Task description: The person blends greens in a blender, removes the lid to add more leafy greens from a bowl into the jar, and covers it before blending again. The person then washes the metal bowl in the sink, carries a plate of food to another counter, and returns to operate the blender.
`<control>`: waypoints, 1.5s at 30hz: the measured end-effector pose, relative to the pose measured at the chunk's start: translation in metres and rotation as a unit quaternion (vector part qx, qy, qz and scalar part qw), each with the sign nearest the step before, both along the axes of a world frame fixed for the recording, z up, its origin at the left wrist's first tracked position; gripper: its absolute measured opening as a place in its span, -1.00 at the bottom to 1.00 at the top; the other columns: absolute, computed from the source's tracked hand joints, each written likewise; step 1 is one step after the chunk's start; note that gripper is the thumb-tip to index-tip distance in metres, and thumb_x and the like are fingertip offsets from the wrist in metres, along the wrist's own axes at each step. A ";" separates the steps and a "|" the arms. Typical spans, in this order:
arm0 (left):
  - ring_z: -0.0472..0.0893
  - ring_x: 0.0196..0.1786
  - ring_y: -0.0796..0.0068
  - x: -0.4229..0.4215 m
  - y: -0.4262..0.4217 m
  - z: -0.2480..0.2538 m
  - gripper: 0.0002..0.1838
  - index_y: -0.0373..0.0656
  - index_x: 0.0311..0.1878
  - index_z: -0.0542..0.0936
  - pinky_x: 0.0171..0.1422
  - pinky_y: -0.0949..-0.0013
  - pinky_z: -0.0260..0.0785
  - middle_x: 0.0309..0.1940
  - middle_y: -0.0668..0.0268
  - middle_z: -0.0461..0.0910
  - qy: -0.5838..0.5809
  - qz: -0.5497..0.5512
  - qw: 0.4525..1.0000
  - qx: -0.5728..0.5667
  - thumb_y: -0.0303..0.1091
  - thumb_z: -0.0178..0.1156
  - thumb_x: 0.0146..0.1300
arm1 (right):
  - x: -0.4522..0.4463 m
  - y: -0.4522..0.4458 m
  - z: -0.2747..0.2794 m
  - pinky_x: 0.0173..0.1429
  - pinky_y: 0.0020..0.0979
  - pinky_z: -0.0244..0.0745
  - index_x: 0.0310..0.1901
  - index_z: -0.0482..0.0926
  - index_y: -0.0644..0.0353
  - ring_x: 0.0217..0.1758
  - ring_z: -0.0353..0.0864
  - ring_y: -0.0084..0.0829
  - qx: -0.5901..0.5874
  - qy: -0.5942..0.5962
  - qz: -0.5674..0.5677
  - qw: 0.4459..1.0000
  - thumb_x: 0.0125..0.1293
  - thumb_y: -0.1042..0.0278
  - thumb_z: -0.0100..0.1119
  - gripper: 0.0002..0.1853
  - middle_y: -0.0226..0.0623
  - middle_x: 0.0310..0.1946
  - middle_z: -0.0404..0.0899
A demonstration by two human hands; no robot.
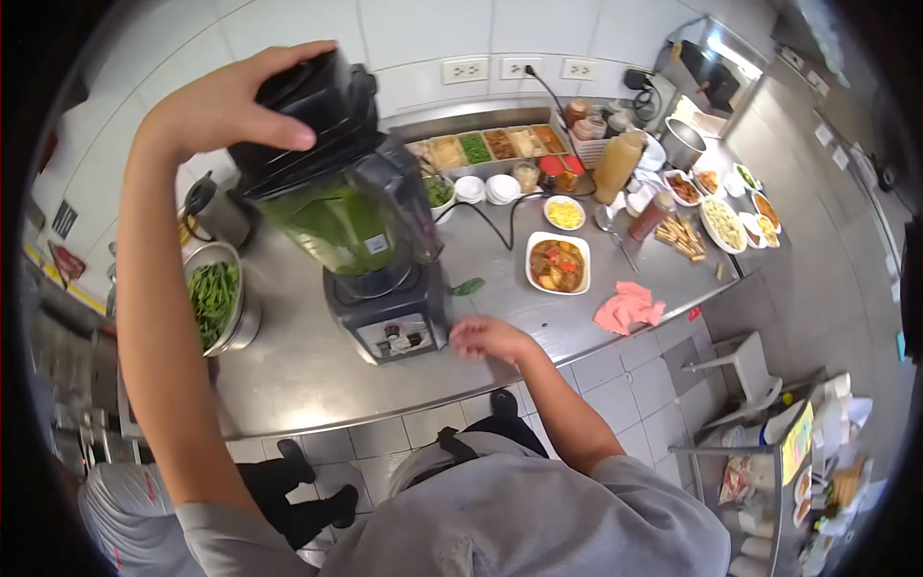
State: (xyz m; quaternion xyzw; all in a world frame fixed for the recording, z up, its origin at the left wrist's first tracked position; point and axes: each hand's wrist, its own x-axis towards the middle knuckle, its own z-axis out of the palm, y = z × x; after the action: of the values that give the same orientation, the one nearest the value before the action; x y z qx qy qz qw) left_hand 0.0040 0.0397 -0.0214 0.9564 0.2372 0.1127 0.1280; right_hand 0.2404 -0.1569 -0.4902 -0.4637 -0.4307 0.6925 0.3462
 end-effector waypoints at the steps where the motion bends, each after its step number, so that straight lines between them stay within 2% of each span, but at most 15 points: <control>1: 0.47 0.34 0.17 0.000 0.000 -0.002 0.04 0.02 0.51 0.35 0.45 0.22 0.26 0.32 0.12 0.48 -0.015 -0.019 1.000 -0.002 0.05 0.53 -0.11 | 0.011 0.002 0.003 -0.37 -0.55 0.41 0.14 0.54 0.11 -0.41 0.55 -0.62 -0.017 -0.001 -0.134 0.991 0.43 0.28 0.16 -0.70 -0.45 -0.35 0.63; 4: 0.45 0.36 0.18 0.002 0.001 -0.003 0.08 0.02 0.51 0.33 0.47 0.21 0.23 0.31 0.17 0.48 -0.023 -0.015 0.999 -0.040 -0.01 0.54 -0.17 | 0.038 0.033 -0.010 -0.49 -0.47 0.37 0.42 0.17 0.24 -0.50 0.49 -0.51 0.008 -0.060 -0.398 0.915 0.29 0.54 0.08 -0.35 -0.27 -0.33 0.53; 7: 0.44 0.37 0.19 0.004 0.000 0.000 0.10 0.02 0.52 0.32 0.49 0.22 0.21 0.31 0.19 0.47 -0.022 -0.021 0.998 -0.050 -0.03 0.55 -0.20 | 0.060 0.067 -0.026 -0.53 -0.43 0.35 0.43 0.15 0.28 -0.53 0.48 -0.48 0.000 -0.105 -0.507 0.855 0.30 0.50 0.12 -0.33 -0.23 -0.36 0.49; 11: 0.42 0.38 0.19 0.007 -0.007 0.002 0.11 0.02 0.51 0.33 0.52 0.23 0.16 0.33 0.19 0.44 -0.023 -0.007 0.998 -0.066 -0.05 0.56 -0.23 | 0.094 0.073 -0.045 -0.58 -0.41 0.32 0.50 0.07 0.25 -0.54 0.47 -0.47 -0.044 -0.095 -0.541 0.834 0.28 0.45 0.17 -0.22 -0.24 -0.35 0.50; 13: 0.41 0.39 0.19 0.008 -0.009 0.003 0.11 0.00 0.51 0.33 0.53 0.24 0.15 0.34 0.18 0.42 -0.018 0.000 0.998 -0.061 -0.06 0.56 -0.23 | 0.123 0.072 -0.091 -0.59 -0.44 0.29 0.52 0.06 0.24 -0.55 0.46 -0.49 -0.014 -0.212 -0.532 0.820 0.27 0.43 0.20 -0.19 -0.27 -0.36 0.49; 21: 0.41 0.39 0.19 0.011 -0.007 0.000 0.16 -0.04 0.50 0.35 0.53 0.25 0.15 0.33 0.17 0.43 -0.049 0.006 0.995 -0.085 0.02 0.55 -0.32 | 0.180 -0.001 -0.020 -0.61 -0.52 0.26 0.54 0.05 0.28 -0.54 0.45 -0.55 -0.040 -0.120 -0.585 0.801 0.23 0.40 0.26 -0.13 -0.32 -0.36 0.48; 24: 0.41 0.39 0.19 0.012 -0.011 0.000 0.18 -0.07 0.50 0.35 0.53 0.26 0.14 0.33 0.16 0.43 -0.050 0.024 0.994 -0.091 0.04 0.54 -0.35 | 0.199 -0.013 -0.016 -0.60 -0.54 0.27 0.49 0.13 0.30 -0.54 0.47 -0.55 -0.042 -0.114 -0.638 0.761 0.25 0.40 0.24 -0.21 -0.34 -0.38 0.49; 31: 0.43 0.37 0.20 0.007 -0.003 0.002 0.11 -0.05 0.50 0.34 0.51 0.25 0.17 0.32 0.16 0.45 -0.028 -0.014 0.998 -0.061 -0.08 0.56 -0.26 | 0.261 -0.053 -0.029 -0.61 -0.55 0.26 0.24 0.41 0.13 -0.57 0.42 -0.58 -0.047 -0.103 -0.600 0.792 0.33 0.29 0.21 -0.54 -0.46 -0.43 0.44; 32: 0.44 0.36 0.20 0.004 -0.005 0.003 0.08 -0.04 0.49 0.35 0.48 0.24 0.21 0.32 0.15 0.45 -0.008 -0.003 1.000 0.002 -0.05 0.57 -0.19 | 0.283 -0.065 -0.072 -0.63 -0.56 0.24 0.04 0.44 0.06 -0.60 0.38 -0.60 0.062 0.117 -0.584 0.801 0.35 0.27 0.16 -0.73 -0.51 -0.46 0.39; 33: 0.45 0.35 0.20 0.002 -0.004 0.001 0.05 -0.06 0.49 0.34 0.46 0.24 0.24 0.32 0.14 0.45 -0.013 -0.016 1.000 0.007 0.02 0.57 -0.11 | 0.274 -0.060 -0.052 -0.63 -0.58 0.24 -0.03 0.43 0.03 -0.61 0.36 -0.61 -0.003 -0.031 -0.618 0.786 0.34 0.29 0.16 -0.78 -0.52 -0.47 0.39; 34: 0.36 0.44 0.17 0.000 -0.001 0.000 0.15 0.01 0.52 0.31 0.53 0.21 0.14 0.42 0.18 0.36 0.002 0.002 1.000 -0.015 0.15 0.56 -0.19 | 0.316 -0.066 -0.107 -0.64 -0.59 0.23 0.05 0.46 0.05 -0.61 0.34 -0.64 0.021 0.153 -0.575 0.803 0.32 0.31 0.18 -0.71 -0.53 -0.47 0.39; 35: 0.36 0.44 0.16 -0.003 0.000 -0.001 0.10 0.01 0.52 0.30 0.53 0.21 0.15 0.44 0.17 0.34 -0.002 -0.013 1.000 0.005 0.08 0.56 -0.12 | 0.276 -0.054 -0.061 -0.66 -0.57 0.20 0.10 0.48 0.08 -0.61 0.34 -0.65 -0.005 -0.032 -0.638 0.769 0.36 0.31 0.18 -0.70 -0.53 -0.45 0.42; 38: 0.33 0.47 0.14 -0.015 0.007 -0.009 0.20 0.07 0.57 0.21 0.53 0.16 0.18 0.46 0.14 0.31 -0.046 -0.016 0.999 0.010 0.13 0.59 -0.17 | 0.216 -0.028 0.030 -0.58 -0.58 0.25 0.11 0.49 0.07 -0.56 0.37 -0.68 0.014 -0.065 -0.549 0.833 0.42 0.35 0.12 -0.74 -0.54 -0.42 0.45; 42: 0.19 0.57 0.03 -0.050 0.017 -0.031 0.42 0.11 0.63 0.04 0.61 0.02 0.05 0.52 0.06 0.21 -0.135 -0.008 0.987 -0.084 0.29 0.60 -0.32 | 0.114 0.009 0.182 -0.08 -0.56 0.45 0.35 0.39 0.11 -0.12 0.54 -0.62 0.259 -0.091 -0.409 0.870 0.39 0.51 0.06 -0.51 -0.40 -0.06 0.59; 45: 0.09 0.61 0.00 -0.069 0.033 -0.058 0.52 0.09 0.65 -0.06 0.64 -0.06 -0.04 0.55 0.01 0.14 -0.158 0.031 0.982 -0.103 0.35 0.60 -0.38 | 0.051 0.022 0.281 0.27 -0.34 0.43 0.48 0.27 0.12 0.26 0.51 -0.39 0.427 -0.108 -0.271 0.856 0.33 0.44 0.23 -0.32 -0.24 0.27 0.52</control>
State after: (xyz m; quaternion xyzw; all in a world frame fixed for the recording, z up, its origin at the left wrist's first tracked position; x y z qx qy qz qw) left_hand -0.0653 0.0728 -0.0799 0.9005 0.2535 0.2412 0.2582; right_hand 0.2910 -0.1351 -0.2096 -0.4405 -0.5762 0.2656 0.6352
